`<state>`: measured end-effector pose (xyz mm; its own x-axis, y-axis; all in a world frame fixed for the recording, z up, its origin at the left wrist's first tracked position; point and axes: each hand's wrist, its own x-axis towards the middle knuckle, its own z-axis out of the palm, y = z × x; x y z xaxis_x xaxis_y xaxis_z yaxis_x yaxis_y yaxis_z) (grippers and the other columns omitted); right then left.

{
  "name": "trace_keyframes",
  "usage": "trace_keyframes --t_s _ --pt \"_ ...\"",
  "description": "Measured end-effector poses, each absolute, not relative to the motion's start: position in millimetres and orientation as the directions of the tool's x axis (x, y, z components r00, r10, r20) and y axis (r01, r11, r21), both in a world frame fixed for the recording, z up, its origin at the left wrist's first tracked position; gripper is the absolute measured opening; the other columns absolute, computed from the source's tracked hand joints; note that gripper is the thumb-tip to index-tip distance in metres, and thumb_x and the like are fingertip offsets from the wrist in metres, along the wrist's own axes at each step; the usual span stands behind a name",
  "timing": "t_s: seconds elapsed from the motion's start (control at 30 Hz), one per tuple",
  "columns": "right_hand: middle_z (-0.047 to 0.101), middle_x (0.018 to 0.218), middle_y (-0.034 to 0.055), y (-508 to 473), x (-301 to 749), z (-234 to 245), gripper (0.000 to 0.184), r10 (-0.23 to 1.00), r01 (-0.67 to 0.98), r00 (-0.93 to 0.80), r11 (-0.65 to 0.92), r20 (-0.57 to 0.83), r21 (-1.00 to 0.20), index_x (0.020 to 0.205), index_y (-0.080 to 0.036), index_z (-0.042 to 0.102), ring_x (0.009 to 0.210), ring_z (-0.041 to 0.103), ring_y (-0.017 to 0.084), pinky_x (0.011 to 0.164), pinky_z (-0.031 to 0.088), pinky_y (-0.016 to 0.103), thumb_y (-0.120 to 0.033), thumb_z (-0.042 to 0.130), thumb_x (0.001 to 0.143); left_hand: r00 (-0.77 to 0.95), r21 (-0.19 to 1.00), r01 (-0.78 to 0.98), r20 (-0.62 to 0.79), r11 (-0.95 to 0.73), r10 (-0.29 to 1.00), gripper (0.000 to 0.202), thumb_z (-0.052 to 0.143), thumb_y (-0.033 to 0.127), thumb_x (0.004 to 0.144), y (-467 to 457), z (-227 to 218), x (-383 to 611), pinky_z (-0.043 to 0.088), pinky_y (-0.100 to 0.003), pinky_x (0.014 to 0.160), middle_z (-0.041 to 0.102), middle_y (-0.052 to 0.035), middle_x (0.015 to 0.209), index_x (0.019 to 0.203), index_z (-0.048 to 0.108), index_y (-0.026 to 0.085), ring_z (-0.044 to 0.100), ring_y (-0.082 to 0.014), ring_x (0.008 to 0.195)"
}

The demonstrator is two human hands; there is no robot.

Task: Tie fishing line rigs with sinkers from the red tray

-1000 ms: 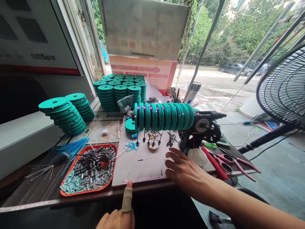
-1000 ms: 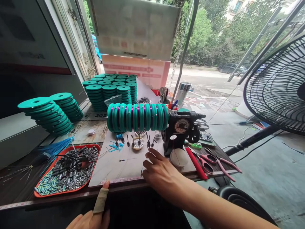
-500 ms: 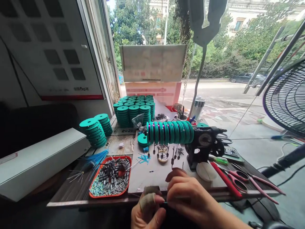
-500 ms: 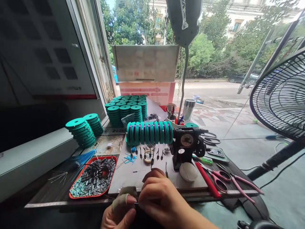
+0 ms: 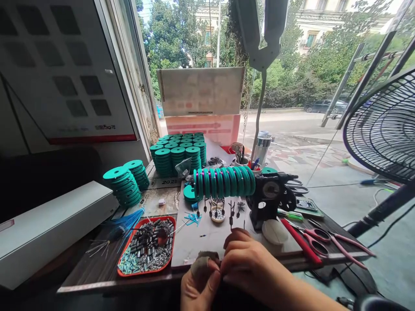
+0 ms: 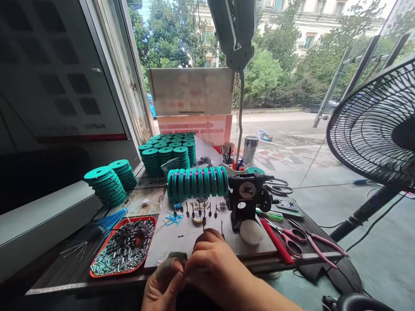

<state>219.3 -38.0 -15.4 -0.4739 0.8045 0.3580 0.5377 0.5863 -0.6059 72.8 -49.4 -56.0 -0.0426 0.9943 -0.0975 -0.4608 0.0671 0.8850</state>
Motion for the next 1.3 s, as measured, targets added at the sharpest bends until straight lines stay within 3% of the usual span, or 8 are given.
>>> trace_keyframes --t_s 0.27,0.47,0.57,0.73,1.07,1.17,1.27,1.3 --pt "0.054 0.064 -0.0019 -37.8 220.5 -5.7 0.022 0.807 0.679 -0.476 0.590 0.349 -0.437 0.064 -0.017 0.061 0.068 0.045 0.008 0.076 0.035 0.021 -0.026 0.055 0.084 0.025 0.906 -0.416 -0.073 0.077 0.997 0.030 0.085 0.040 0.051 -47.0 -60.5 64.8 0.043 -0.017 0.061 0.063 0.0009 0.059 0.062 0.069 0.018 0.052 -0.0105 0.059" --pt "0.060 0.072 -0.0037 -39.6 220.3 3.5 0.018 0.780 0.615 -0.574 0.611 0.249 -0.498 0.071 -0.020 0.061 0.076 0.047 0.009 0.082 0.032 0.022 -0.020 0.051 0.086 0.328 0.897 -0.407 -0.034 0.174 0.944 0.030 0.080 0.040 0.059 -40.5 -61.1 58.9 0.039 -0.019 0.060 0.055 0.0015 0.056 0.058 0.064 0.015 0.047 -0.0104 0.059" --pt "0.062 0.074 -0.0041 -41.5 219.1 8.0 0.019 0.777 0.589 -0.585 0.605 0.234 -0.536 0.072 -0.020 0.062 0.078 0.048 0.009 0.082 0.033 0.022 -0.021 0.050 0.086 0.387 0.867 -0.435 -0.063 0.243 0.920 0.029 0.080 0.038 0.060 -40.6 -55.9 58.7 0.038 -0.021 0.061 0.053 0.0018 0.055 0.058 0.062 0.015 0.045 -0.0100 0.058" --pt "0.061 0.073 -0.0035 -42.5 216.4 10.0 0.025 0.782 0.601 -0.577 0.602 0.236 -0.526 0.069 -0.019 0.062 0.079 0.049 0.009 0.079 0.034 0.020 -0.026 0.048 0.088 0.382 0.808 -0.479 -0.160 0.343 0.910 0.030 0.083 0.037 0.057 -44.4 -50.7 60.1 0.035 -0.018 0.057 0.050 0.0034 0.053 0.060 0.063 0.015 0.042 -0.0073 0.056" --pt "0.056 0.063 -0.0012 -34.4 212.3 -23.3 0.031 0.751 0.628 -0.497 0.657 0.434 -0.418 0.063 -0.016 0.055 0.070 0.047 0.009 0.076 0.036 0.022 -0.029 0.046 0.089 0.280 0.737 -0.568 -0.246 0.367 0.928 0.030 0.089 0.031 0.046 -45.2 -54.5 63.3 0.037 -0.015 0.054 0.054 0.0033 0.050 0.060 0.067 0.016 0.045 -0.0053 0.051" --pt "0.058 0.065 -0.0014 -36.0 213.8 -18.8 0.020 0.780 0.642 -0.485 0.625 0.397 -0.445 0.067 -0.017 0.057 0.071 0.048 0.010 0.076 0.037 0.021 -0.024 0.053 0.085 0.264 0.748 -0.568 -0.230 0.344 0.937 0.031 0.089 0.031 0.046 -45.3 -54.8 64.5 0.036 -0.014 0.051 0.057 0.0029 0.052 0.064 0.068 0.017 0.045 -0.0046 0.050" --pt "0.063 0.078 -0.0021 -38.9 217.1 -5.5 0.003 0.820 0.649 -0.493 0.568 0.289 -0.505 0.082 -0.020 0.061 0.080 0.051 0.010 0.078 0.037 0.020 -0.019 0.059 0.080 0.229 0.761 -0.569 -0.218 0.312 0.949 0.041 0.090 0.030 0.046 -45.2 -56.0 65.1 0.036 -0.013 0.050 0.060 0.0025 0.053 0.078 0.068 0.019 0.047 -0.0046 0.049" --pt "0.064 0.083 -0.0028 -39.5 218.2 -0.8 0.008 0.819 0.647 -0.515 0.565 0.253 -0.512 0.087 -0.021 0.061 0.083 0.052 0.010 0.080 0.037 0.020 -0.018 0.060 0.080 0.211 0.775 -0.561 -0.205 0.291 0.956 0.045 0.090 0.030 0.046 -45.4 -56.2 65.1 0.038 -0.014 0.051 0.060 0.0029 0.051 0.083 0.067 0.020 0.048 -0.0048 0.048"
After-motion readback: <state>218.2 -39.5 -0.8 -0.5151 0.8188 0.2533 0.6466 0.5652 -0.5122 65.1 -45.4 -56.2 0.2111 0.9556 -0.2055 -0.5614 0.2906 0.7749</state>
